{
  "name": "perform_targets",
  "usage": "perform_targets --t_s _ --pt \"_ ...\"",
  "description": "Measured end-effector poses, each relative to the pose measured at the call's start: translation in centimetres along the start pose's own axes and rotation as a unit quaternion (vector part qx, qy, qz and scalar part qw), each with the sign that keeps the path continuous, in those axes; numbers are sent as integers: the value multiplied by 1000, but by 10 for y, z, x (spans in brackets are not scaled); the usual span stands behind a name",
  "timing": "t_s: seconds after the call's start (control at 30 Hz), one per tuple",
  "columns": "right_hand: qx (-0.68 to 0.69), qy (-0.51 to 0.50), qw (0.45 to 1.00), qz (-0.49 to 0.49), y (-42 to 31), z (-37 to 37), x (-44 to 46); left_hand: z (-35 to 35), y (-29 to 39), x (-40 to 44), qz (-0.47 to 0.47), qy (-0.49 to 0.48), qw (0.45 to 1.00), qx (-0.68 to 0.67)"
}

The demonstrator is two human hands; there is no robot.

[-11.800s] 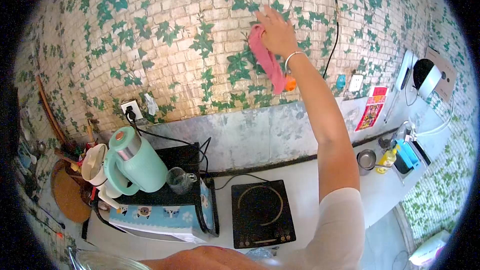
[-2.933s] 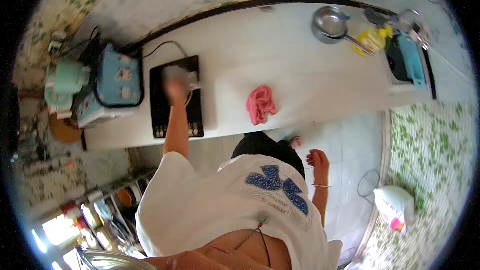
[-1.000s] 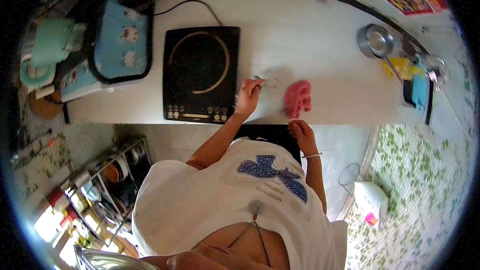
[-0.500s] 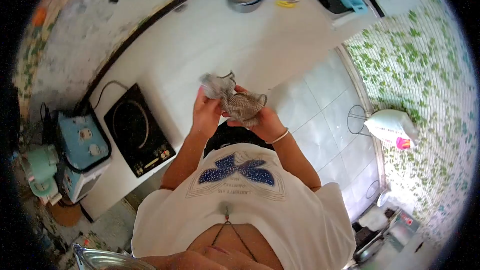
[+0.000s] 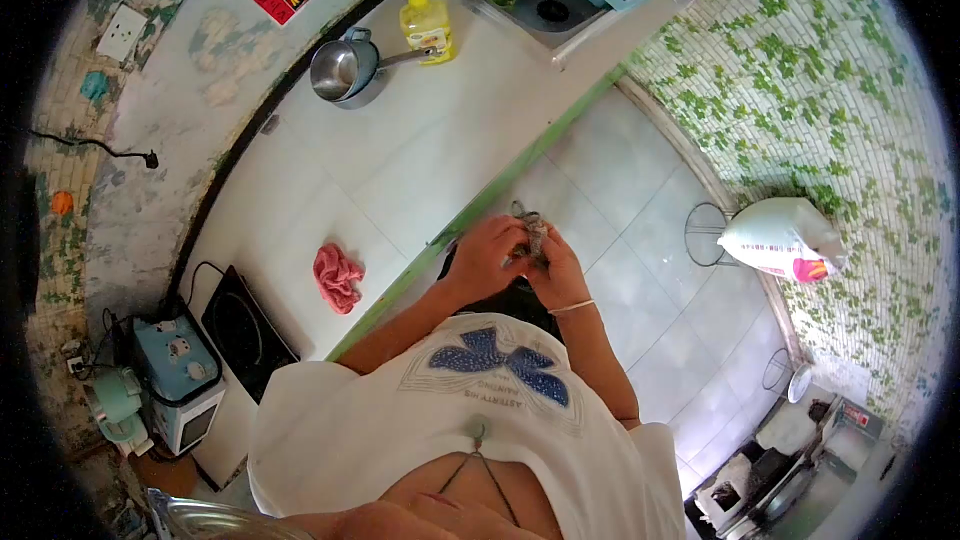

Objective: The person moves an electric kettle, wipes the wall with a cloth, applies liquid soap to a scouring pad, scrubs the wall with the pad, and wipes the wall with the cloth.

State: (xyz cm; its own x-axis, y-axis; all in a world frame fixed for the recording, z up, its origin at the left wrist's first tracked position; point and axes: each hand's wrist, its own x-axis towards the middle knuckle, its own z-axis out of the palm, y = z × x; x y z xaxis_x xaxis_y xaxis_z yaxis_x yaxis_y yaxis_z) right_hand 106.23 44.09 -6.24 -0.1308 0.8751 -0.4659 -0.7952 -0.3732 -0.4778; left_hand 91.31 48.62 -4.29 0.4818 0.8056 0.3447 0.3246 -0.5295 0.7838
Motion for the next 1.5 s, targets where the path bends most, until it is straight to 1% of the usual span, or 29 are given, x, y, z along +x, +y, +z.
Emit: perform_targets --t_s 0.03,0.07,0.1,0.17,0.2,0.23,0.27,0.3,0.33,0.37,0.43,0.53,0.6,0.63,0.67,0.7,0.73,0.8,0.93,1.0,1.03,1.13,1.2,1.23,1.3,1.37,1.4,1.47,1.5 --pt "1 -1 1000 5 -7 7 7 7 -14 7 -30 -14 999 25" --pt "18 -27 999 20 -14 14 16 14 -29 17 -66 9 998 0" --pt "35 -52 997 35 -21 20 25 12 -32 31 -71 9 997 2" --pt "25 -65 996 46 -34 25 52 -4 -39 61 -120 76 990 13" --pt "-21 -56 997 48 -42 29 67 -15 -48 78 -89 67 994 19" --pt "-67 -45 995 52 -47 32 84 -29 -69 93 -60 31 996 -57" --pt "-67 -45 995 58 -51 29 106 -37 -103 108 -45 49 985 -157" --pt "-52 -69 993 77 -53 24 131 -55 -123 128 -146 85 965 -199" --pt "-35 -93 990 95 -59 23 157 -82 -143 152 -112 138 981 -80" --pt "-36 -90 990 102 -67 34 179 -107 -164 178 -84 204 975 -32" --pt "-86 -16 989 121 -82 72 223 -155 -187 229 -93 235 967 36" --pt "-120 -3 986 117 -94 121 288 -183 -231 289 -74 218 971 62" --pt "-121 -24 985 121 -96 137 334 -190 -260 317 -41 106 988 108" --pt "-120 -44 985 119 -94 141 351 -186 -281 322 -49 102 988 109" --pt "-116 -41 984 125 -92 144 366 -179 -300 325 -123 66 990 -5" --pt "-76 -60 989 114 -90 146 377 -174 -300 329 -194 30 973 -120" --pt "-35 -77 991 102 -88 146 384 -174 -299 330 -202 26 972 -120" --pt "-16 -84 990 111 -86 144 394 -177 -293 329 -234 -1 972 1" --pt "39 -126 983 128 -84 143 404 -185 -281 321 -270 14 960 70" --pt "49 -134 980 142 -87 139 404 -182 -265 320 -286 5 944 164" --pt "57 -138 977 150 -89 137 402 -179 -259 322 -291 8 942 167" --pt "86 -149 970 172 -94 135 398 -174 -251 321 -286 19 925 249" --pt "99 -141 966 194 -101 135 390 -172 -254 319 -281 22 883 375" --pt "111 -129 963 211 -105 136 384 -169 -251 314 -286 27 880 378" --pt "122 -118 955 242 -113 135 371 -163 -242 309 -309 120 885 326" --pt "135 -111 946 274 -119 136 357 -148 -224 287 -158 305 892 293" --pt "118 -118 950 263 -120 137 348 -139 -205 275 -139 364 894 221" --pt "35 -173 957 231 -119 147 324 -120 -159 245 -134 365 878 278" --pt "27 -199 948 247 -110 146 320 -114 -144 229 -103 353 888 276"
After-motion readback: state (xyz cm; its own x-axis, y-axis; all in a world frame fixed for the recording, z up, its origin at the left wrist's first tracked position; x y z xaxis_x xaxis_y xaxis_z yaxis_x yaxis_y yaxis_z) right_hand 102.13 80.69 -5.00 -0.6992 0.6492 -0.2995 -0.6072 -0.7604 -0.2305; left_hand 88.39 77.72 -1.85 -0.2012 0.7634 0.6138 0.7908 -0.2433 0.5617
